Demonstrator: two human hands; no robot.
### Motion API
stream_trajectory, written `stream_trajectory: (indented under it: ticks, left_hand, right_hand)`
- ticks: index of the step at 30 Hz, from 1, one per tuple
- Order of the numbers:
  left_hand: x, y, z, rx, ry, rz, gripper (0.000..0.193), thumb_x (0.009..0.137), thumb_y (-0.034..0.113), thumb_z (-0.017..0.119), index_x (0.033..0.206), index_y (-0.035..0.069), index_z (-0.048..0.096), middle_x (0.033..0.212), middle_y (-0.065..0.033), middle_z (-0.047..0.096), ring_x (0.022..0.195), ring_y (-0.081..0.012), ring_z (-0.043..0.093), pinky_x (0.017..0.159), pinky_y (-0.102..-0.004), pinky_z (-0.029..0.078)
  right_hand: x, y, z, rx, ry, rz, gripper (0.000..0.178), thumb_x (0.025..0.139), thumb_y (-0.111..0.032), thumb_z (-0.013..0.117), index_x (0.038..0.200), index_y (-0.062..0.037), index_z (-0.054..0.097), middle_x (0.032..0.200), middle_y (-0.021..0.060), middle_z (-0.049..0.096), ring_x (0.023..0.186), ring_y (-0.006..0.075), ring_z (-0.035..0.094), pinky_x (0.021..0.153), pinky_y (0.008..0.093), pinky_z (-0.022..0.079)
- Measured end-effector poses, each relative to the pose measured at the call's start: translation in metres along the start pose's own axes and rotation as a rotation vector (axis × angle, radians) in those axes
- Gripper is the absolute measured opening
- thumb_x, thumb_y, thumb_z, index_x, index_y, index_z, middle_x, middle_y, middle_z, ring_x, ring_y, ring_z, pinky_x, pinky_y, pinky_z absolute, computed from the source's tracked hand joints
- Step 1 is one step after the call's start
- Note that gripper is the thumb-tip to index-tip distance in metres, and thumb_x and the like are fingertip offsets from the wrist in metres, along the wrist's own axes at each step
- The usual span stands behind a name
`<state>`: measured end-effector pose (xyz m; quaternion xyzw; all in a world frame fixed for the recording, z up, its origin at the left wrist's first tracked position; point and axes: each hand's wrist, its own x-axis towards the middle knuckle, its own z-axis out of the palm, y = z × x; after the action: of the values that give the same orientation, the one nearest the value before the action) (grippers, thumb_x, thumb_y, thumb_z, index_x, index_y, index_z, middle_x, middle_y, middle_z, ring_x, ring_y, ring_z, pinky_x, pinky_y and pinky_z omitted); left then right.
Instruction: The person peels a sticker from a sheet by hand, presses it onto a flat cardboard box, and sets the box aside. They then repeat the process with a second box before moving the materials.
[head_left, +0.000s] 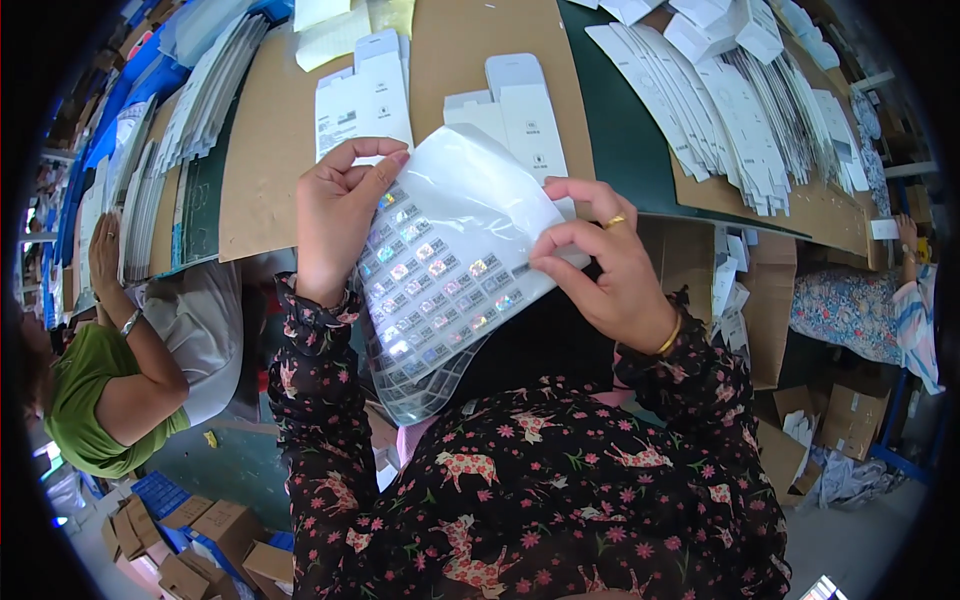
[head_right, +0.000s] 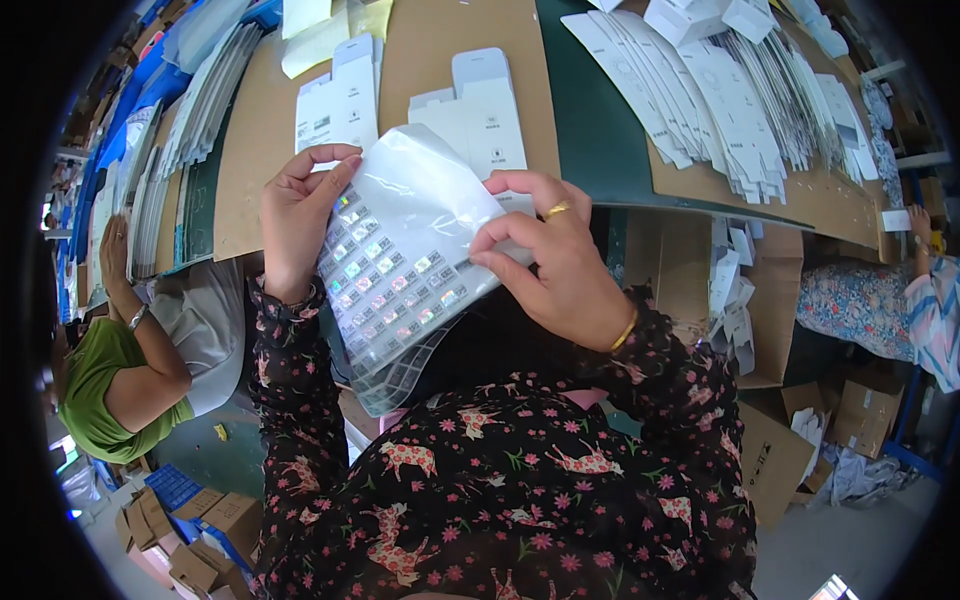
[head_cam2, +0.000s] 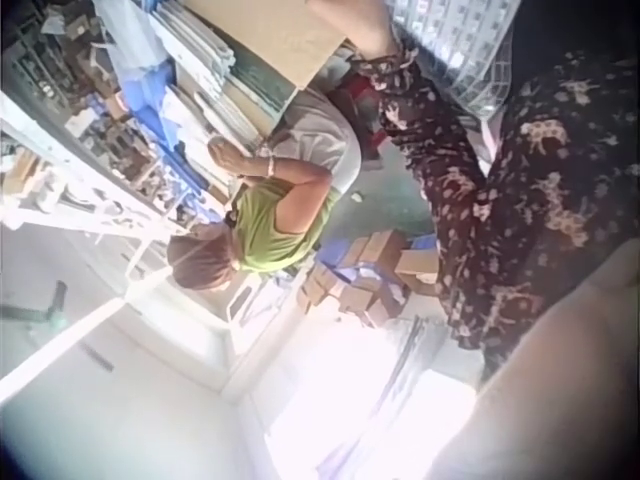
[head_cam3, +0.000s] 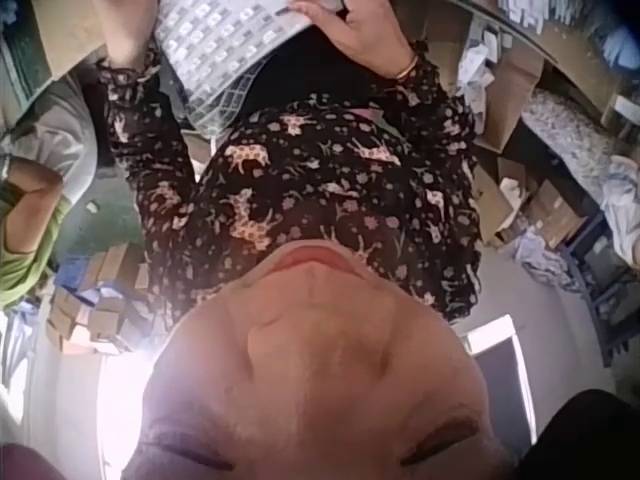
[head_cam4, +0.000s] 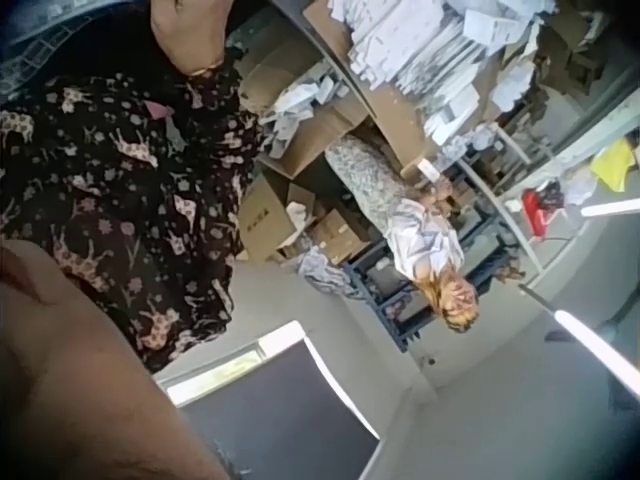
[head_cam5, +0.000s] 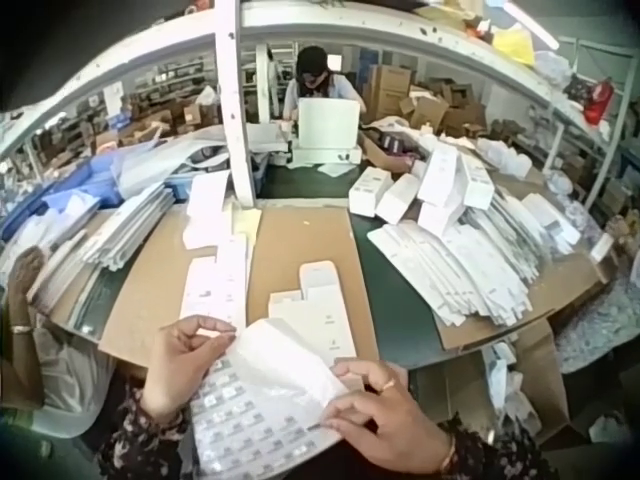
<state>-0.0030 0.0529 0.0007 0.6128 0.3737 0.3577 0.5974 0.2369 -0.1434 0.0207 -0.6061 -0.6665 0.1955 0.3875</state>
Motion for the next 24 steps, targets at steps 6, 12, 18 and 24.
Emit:
stream_trajectory:
  ticks: [6,12,18,24]
  left_hand:
    - [-0.02,0.009,-0.028,0.318,0.014,0.038,0.032,0.104,0.009,0.077,0.136,0.004,0.075,0.071,0.0084,0.066,0.061,0.0029,0.049,0.054,-0.0193,0.034]
    - [-0.031,0.083,-0.091,0.184,0.232,0.137,0.058,0.106,0.009,0.074,0.16,0.006,0.054,0.081,0.008,0.07,0.067,0.0025,0.054,0.06,-0.0193,0.041]
    - [-0.021,0.17,-0.183,0.086,0.477,0.331,0.067,0.105,0.013,0.076,0.165,0.005,0.048,0.088,0.0006,0.075,0.071,-0.0019,0.065,0.06,-0.0183,0.046]
    - [-0.009,0.16,-0.132,0.261,0.228,0.085,0.07,0.106,0.013,0.076,0.167,0.003,0.044,0.087,0.0006,0.076,0.072,-0.0023,0.067,0.062,-0.0178,0.048]
  right_hand:
    - [0.025,0.021,-0.014,0.406,0.108,0.075,0.005,0.097,0.0,0.071,0.101,-0.0027,0.07,0.149,0.0119,0.057,0.137,0.0227,0.054,0.123,0.0384,0.036]
    - [0.038,0.081,-0.024,0.393,0.205,0.137,0.004,0.106,-0.004,0.065,0.103,-0.0032,0.068,0.142,0.01,0.059,0.129,0.019,0.057,0.115,0.0338,0.041]
    - [0.045,0.126,-0.01,0.435,0.244,0.165,0.006,0.107,-0.005,0.066,0.103,-0.0024,0.069,0.14,0.0083,0.06,0.126,0.0169,0.058,0.112,0.0327,0.043]
    - [0.045,0.132,0.011,0.422,0.345,0.151,0.002,0.104,-0.001,0.07,0.102,-0.0011,0.07,0.135,0.0082,0.06,0.122,0.017,0.06,0.108,0.0317,0.046]
